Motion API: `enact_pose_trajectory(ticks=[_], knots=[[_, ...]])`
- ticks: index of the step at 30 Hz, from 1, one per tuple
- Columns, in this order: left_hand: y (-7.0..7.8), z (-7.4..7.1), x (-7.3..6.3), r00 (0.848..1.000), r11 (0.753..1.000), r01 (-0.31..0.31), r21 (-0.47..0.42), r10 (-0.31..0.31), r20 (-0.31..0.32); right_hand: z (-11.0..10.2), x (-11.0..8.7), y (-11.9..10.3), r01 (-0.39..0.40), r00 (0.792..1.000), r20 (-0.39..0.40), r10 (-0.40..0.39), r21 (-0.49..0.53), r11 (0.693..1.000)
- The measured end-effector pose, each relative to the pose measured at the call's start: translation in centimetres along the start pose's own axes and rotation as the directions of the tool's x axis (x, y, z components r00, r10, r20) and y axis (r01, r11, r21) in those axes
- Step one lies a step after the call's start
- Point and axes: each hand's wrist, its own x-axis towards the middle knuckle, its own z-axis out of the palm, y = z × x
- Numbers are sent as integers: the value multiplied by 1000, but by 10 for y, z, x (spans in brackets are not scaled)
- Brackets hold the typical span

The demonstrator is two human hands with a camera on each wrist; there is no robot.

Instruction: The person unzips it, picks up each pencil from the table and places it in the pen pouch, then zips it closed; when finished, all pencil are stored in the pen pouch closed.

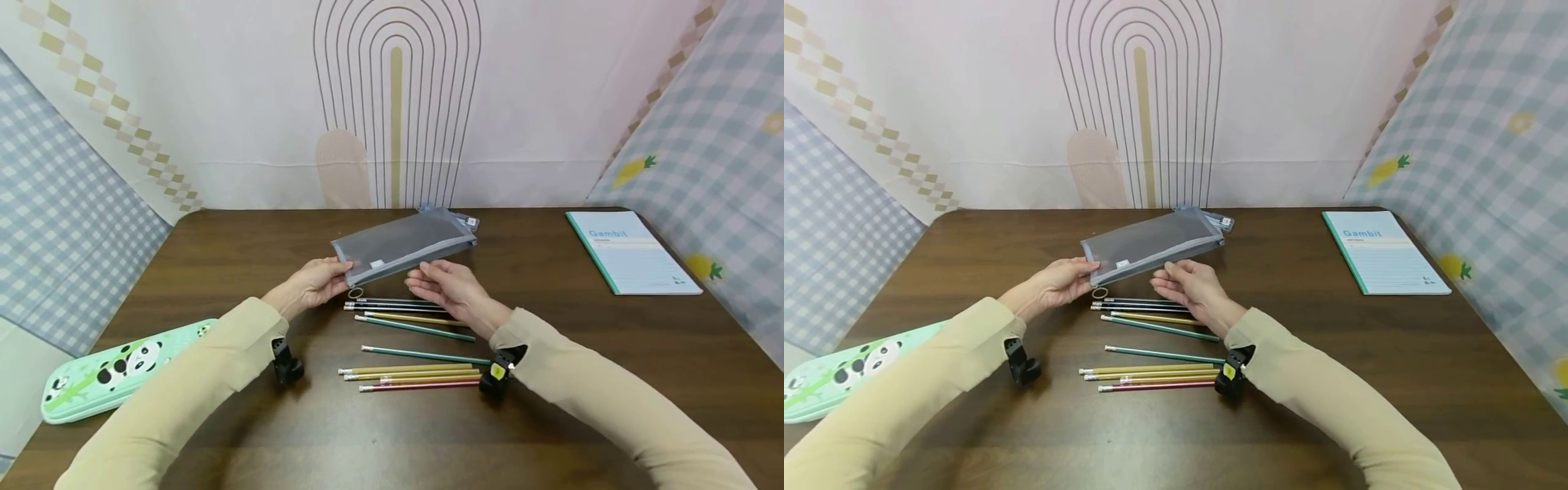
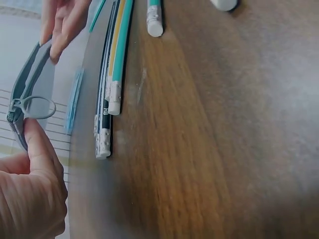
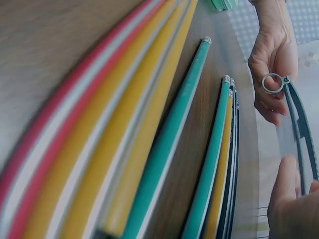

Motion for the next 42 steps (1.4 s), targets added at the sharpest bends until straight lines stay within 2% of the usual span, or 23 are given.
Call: enact_pose_trajectory(ticks=[4, 6, 8, 9, 10, 11, 12, 14, 15, 17, 18, 20, 21, 23, 26, 29, 32, 35, 37, 39, 42], knots=[[-2, -2, -1, 1000, 999, 8, 36, -8, -12, 5, 8, 1, 44, 997, -72, -41, 41, 998], [-2, -3, -2, 998, 996, -12, 85, 17, -54, 7, 11, 1, 54, 995, -88, -49, 47, 997], [-1, -4, -3, 987, 982, -68, 175, 91, -129, 8, 14, 1, 63, 995, -82, -59, 40, 997], [-1, -4, -3, 973, 965, -107, 239, 151, -173, 9, 15, 1, 66, 995, -75, -64, 32, 997], [0, -3, -4, 952, 937, -150, 317, 223, -210, 10, 16, 1, 68, 996, -67, -67, 23, 997], [0, -3, -5, 922, 893, -186, 409, 303, -242, 12, 17, 1, 70, 996, -58, -69, 14, 997], [1, -2, -7, 890, 836, -209, 507, 377, -256, 13, 18, 1, 74, 996, -51, -73, 6, 997], [2, 2, -10, 821, 701, -228, 676, 512, -254, 15, 19, 1, 75, 996, -43, -75, -4, 997], [3, 4, -11, 795, 629, -232, 742, 563, -228, 16, 19, 1, 76, 996, -41, -76, -9, 997], [5, 9, -14, 755, 507, -230, 830, 631, -176, 18, 20, 1, 79, 996, -34, -79, -15, 997], [6, 12, -15, 741, 458, -237, 857, 655, -146, 18, 20, 1, 80, 996, -31, -81, -20, 997], [7, 18, -16, 715, 376, -263, 889, 694, -82, 19, 21, 1, 82, 996, -26, -83, -34, 996], [7, 20, -15, 710, 341, -281, 897, 703, -45, 19, 22, 1, 81, 996, -22, -82, -41, 996], [6, 25, -15, 703, 267, -322, 908, 710, 40, 20, 24, 2, 77, 997, -18, -78, -56, 995], [2, 32, -13, 715, 166, -393, 904, 673, 187, 21, 27, 2, 68, 997, -17, -70, -66, 995], [-2, 39, -13, 740, 100, -436, 895, 605, 293, 25, 29, 2, 60, 998, -6, -61, -75, 995], [-3, 44, -12, 754, 51, -433, 900, 567, 331, 29, 30, 2, 47, 999, 19, -45, -85, 995], [-1, 45, -12, 760, 33, -412, 911, 563, 324, 32, 31, 2, 28, 999, 43, -24, -94, 995], [1, 45, -12, 762, 33, -402, 915, 566, 315, 32, 31, 1, 13, 998, 57, -8, -99, 995], [4, 44, -12, 762, 40, -401, 915, 570, 309, 31, 32, 1, -3, 998, 65, 10, -111, 994], [7, 40, -12, 768, 65, -391, 918, 572, 286, 28, 32, 1, -30, 995, 85, 45, -170, 985]])
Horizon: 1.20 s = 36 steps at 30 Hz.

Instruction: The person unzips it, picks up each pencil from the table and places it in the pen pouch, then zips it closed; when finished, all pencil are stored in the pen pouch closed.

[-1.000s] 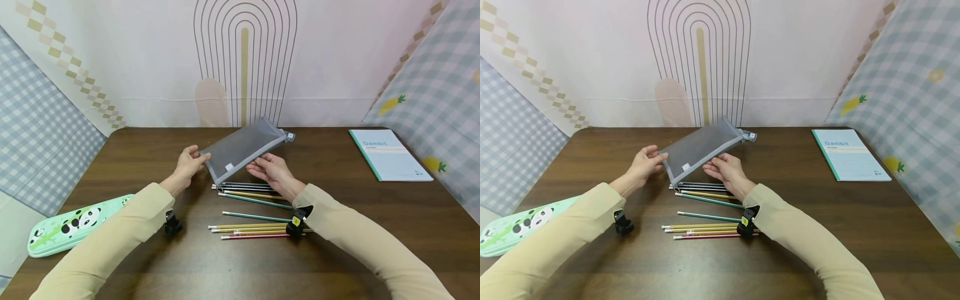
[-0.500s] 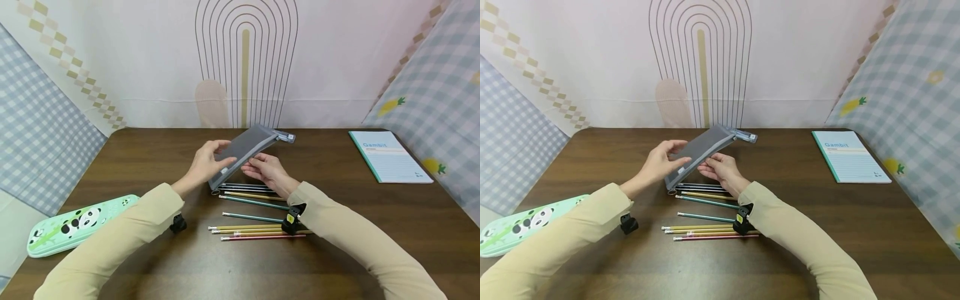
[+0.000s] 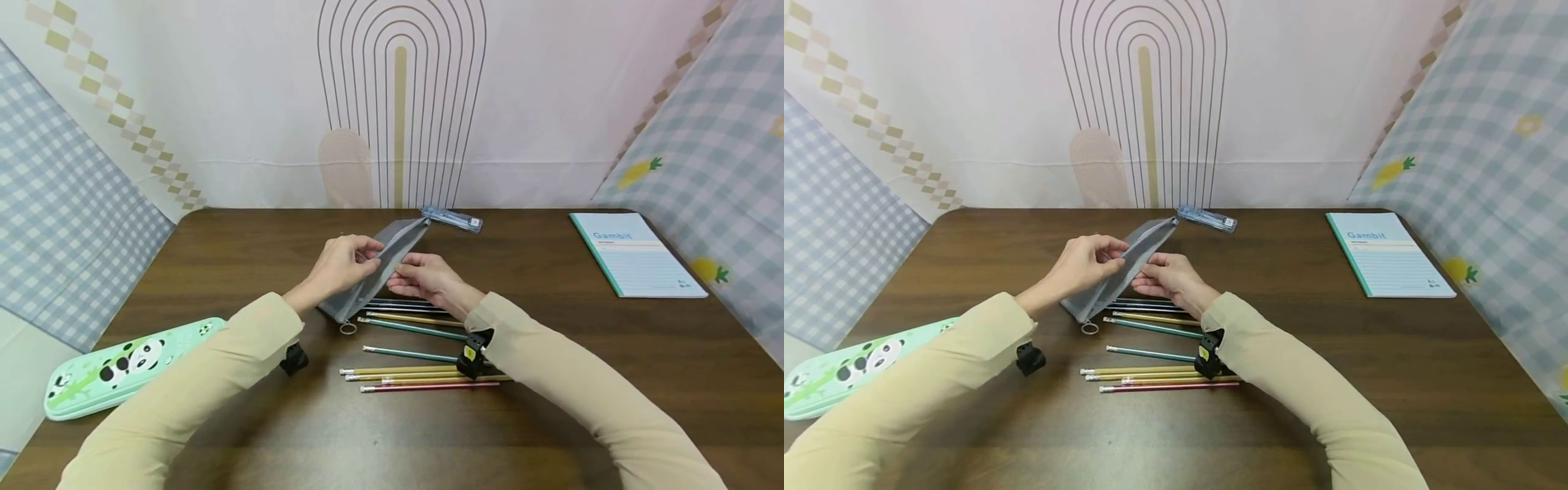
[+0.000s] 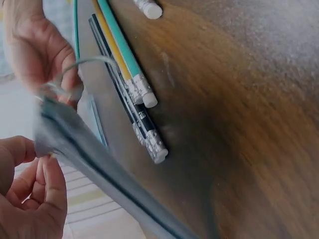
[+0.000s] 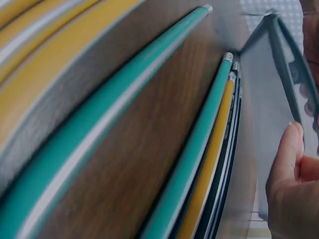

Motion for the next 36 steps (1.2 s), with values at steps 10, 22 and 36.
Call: enact_pose_trajectory(ticks=[10, 22, 36], knots=[[-15, -23, -6, 980, 980, 195, -38, -196, -23, -41, -8, 2, 151, 988, 71, -137, -629, 763], [-33, -33, -12, 921, 883, 379, -278, -389, 20, -47, -18, 3, 250, 966, 198, -167, -883, 397], [-38, -32, -14, 904, 839, 412, -356, -424, 46, -62, -21, -1, 287, 939, 238, -250, -940, 185]])
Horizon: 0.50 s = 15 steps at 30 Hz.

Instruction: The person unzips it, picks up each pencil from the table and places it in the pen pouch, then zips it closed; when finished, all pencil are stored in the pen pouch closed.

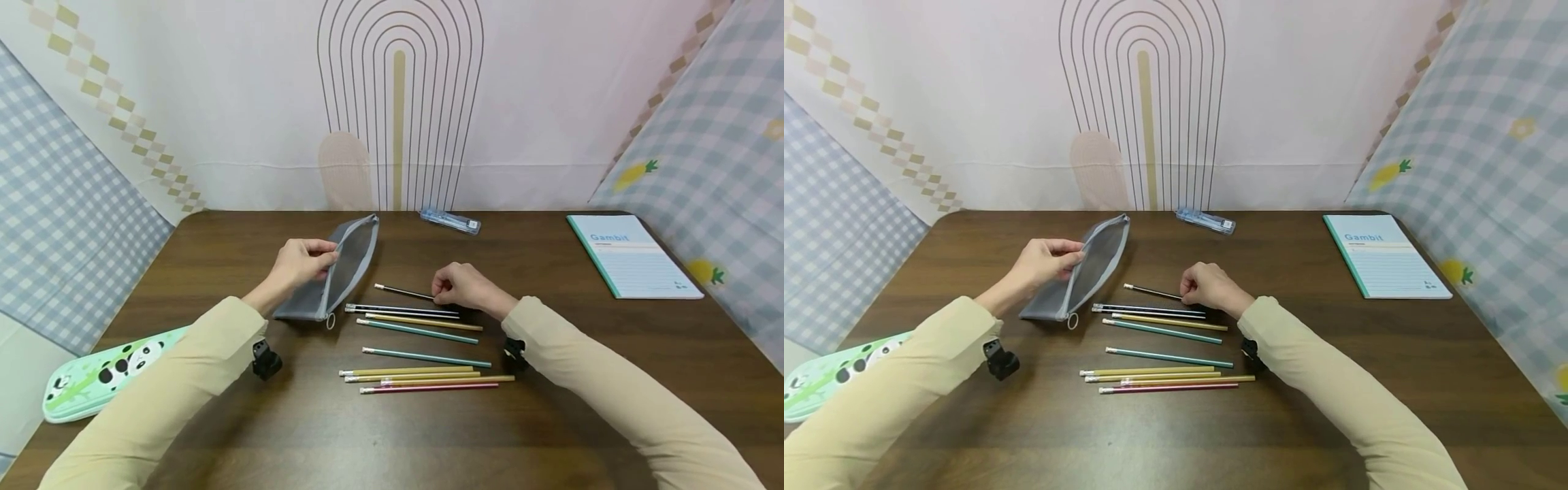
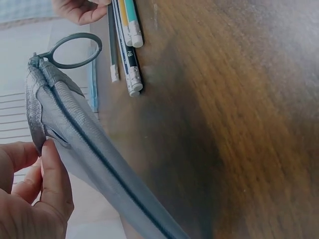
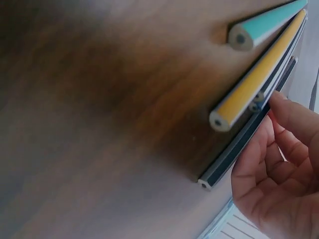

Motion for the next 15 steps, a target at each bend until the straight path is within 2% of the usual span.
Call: enact_pose_trajectory(ticks=[3, 6, 8, 10, 12, 13, 15], knots=[[-2, 3, 0, 1000, 1000, 12, -17, -12, 14, -1, 0, 5, -1, 1000, -22, -1, -73, 997], [-4, 6, 0, 999, 999, 16, -30, -15, 30, -4, 0, 9, -30, 999, -43, 28, -65, 997], [-5, 8, 0, 999, 999, 17, -34, -16, 34, -7, 1, 11, -61, 996, -57, 62, 14, 998], [-5, 10, 1, 999, 999, 19, -38, -18, 32, -11, 3, 9, -115, 990, -56, 128, 183, 976], [-5, 11, 1, 999, 999, 20, -42, -19, 29, -14, 7, 6, -163, 981, -31, 189, 384, 909], [-5, 12, 1, 999, 999, 19, -44, -17, 28, -14, 9, 3, -180, 978, -7, 211, 495, 850], [-4, 14, 1, 999, 999, 20, -44, -19, 28, -12, 13, -5, -218, 968, 62, 243, 688, 693]])
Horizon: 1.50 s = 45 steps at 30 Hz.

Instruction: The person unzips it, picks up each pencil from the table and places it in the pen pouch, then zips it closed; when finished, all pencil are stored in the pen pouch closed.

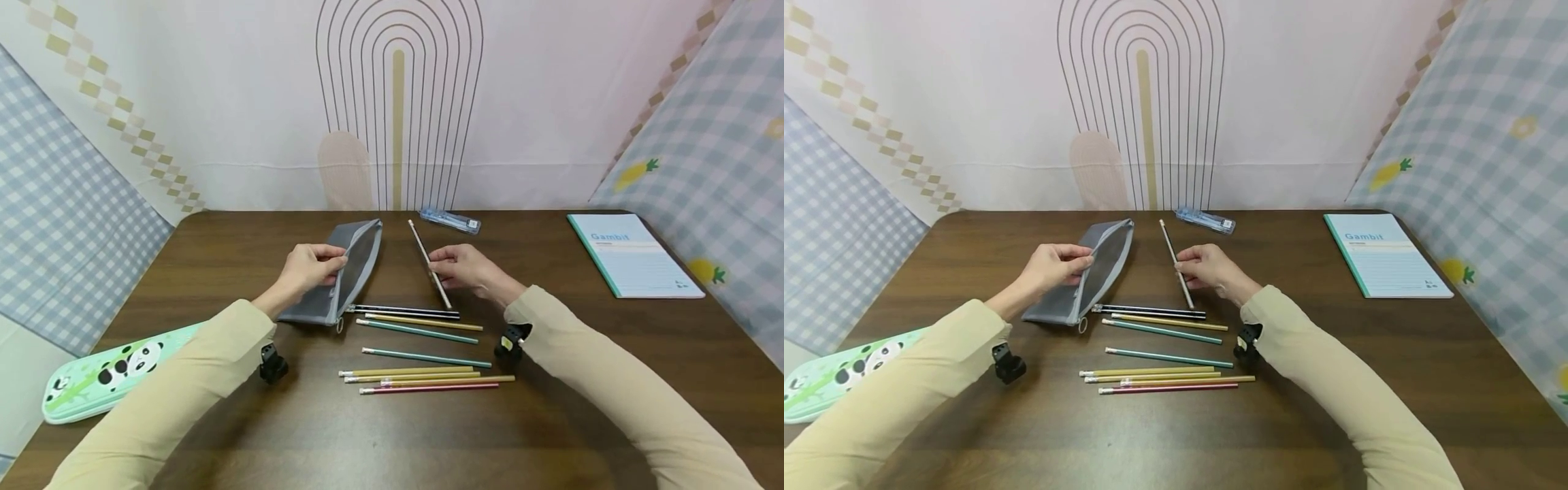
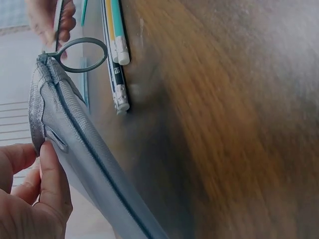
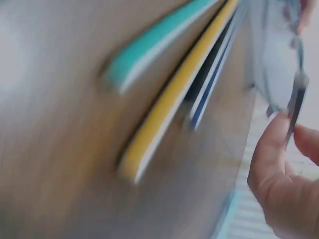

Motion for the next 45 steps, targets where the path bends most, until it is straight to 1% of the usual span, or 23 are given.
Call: enact_pose_trajectory(ticks=[1, 3, 5, 7, 9, 13, 16, 25, 30, 32, 34, 36, 38, 39, 40, 41, 42, 43, 45], knots=[[0, 1, -1, 1000, 1000, 1, -1, -1, 1, 4, 1, -2, -27, 999, 29, 25, 93, 995], [1, 3, -1, 1000, 1000, 1, -2, -1, 8, 16, 2, -6, -87, 993, 93, 67, 225, 970], [1, 6, -1, 1000, 1000, 0, -1, 0, 15, 28, 4, -9, -139, 984, 148, 99, 294, 946], [2, 8, -2, 1000, 1000, -3, -3, 3, 19, 40, 7, -13, -171, 977, 176, 122, 302, 938], [2, 10, -1, 1000, 1000, -6, -2, 6, 20, 51, 11, -16, -195, 973, 180, 145, 297, 935], [5, 13, -1, 1000, 1000, -3, 5, 3, 21, 68, 20, -21, -220, 971, 156, 181, 290, 931], [7, 14, -3, 1000, 1000, 4, 7, -4, 28, 76, 25, -24, -218, 972, 147, 181, 297, 929], [11, 14, -8, 998, 1000, 19, -3, -19, 57, 90, 34, -29, -223, 973, 135, 188, 325, 919], [12, 13, -9, 998, 1000, 17, -12, -16, 61, 92, 33, -31, -242, 968, 145, 203, 359, 901], [12, 14, -9, 998, 1000, 16, -13, -15, 61, 91, 31, -31, -240, 969, 150, 198, 361, 901], [12, 14, -8, 998, 1000, 14, -13, -14, 60, 87, 27, -29, -218, 973, 147, 177, 339, 915], [11, 14, -8, 998, 1000, 15, -13, -14, 54, 82, 22, -25, -167, 982, 136, 132, 291, 942], [11, 14, -8, 999, 1000, 14, -15, -13, 46, 73, 16, -20, -101, 990, 115, 79, 197, 975], [11, 14, -8, 999, 1000, 15, -16, -14, 41, 68, 14, -17, -65, 993, 102, 52, 123, 990], [11, 14, -8, 999, 1000, 16, -15, -15, 38, 61, 11, -13, -31, 995, 92, 27, 46, 998], [10, 13, -8, 999, 1000, 15, -11, -15, 34, 55, 8, -9, -5, 996, 86, 8, -35, 999], [10, 13, -8, 999, 1000, 16, -10, -16, 32, 49, 6, -6, 13, 997, 81, -3, -114, 993], [10, 13, -8, 999, 1000, 15, -8, -15, 32, 43, 3, -3, 32, 996, 83, -16, -193, 981], [8, 12, -8, 999, 1000, 18, -6, -17, 31, 34, -1, 3, 60, 995, 97, -31, -310, 949]])
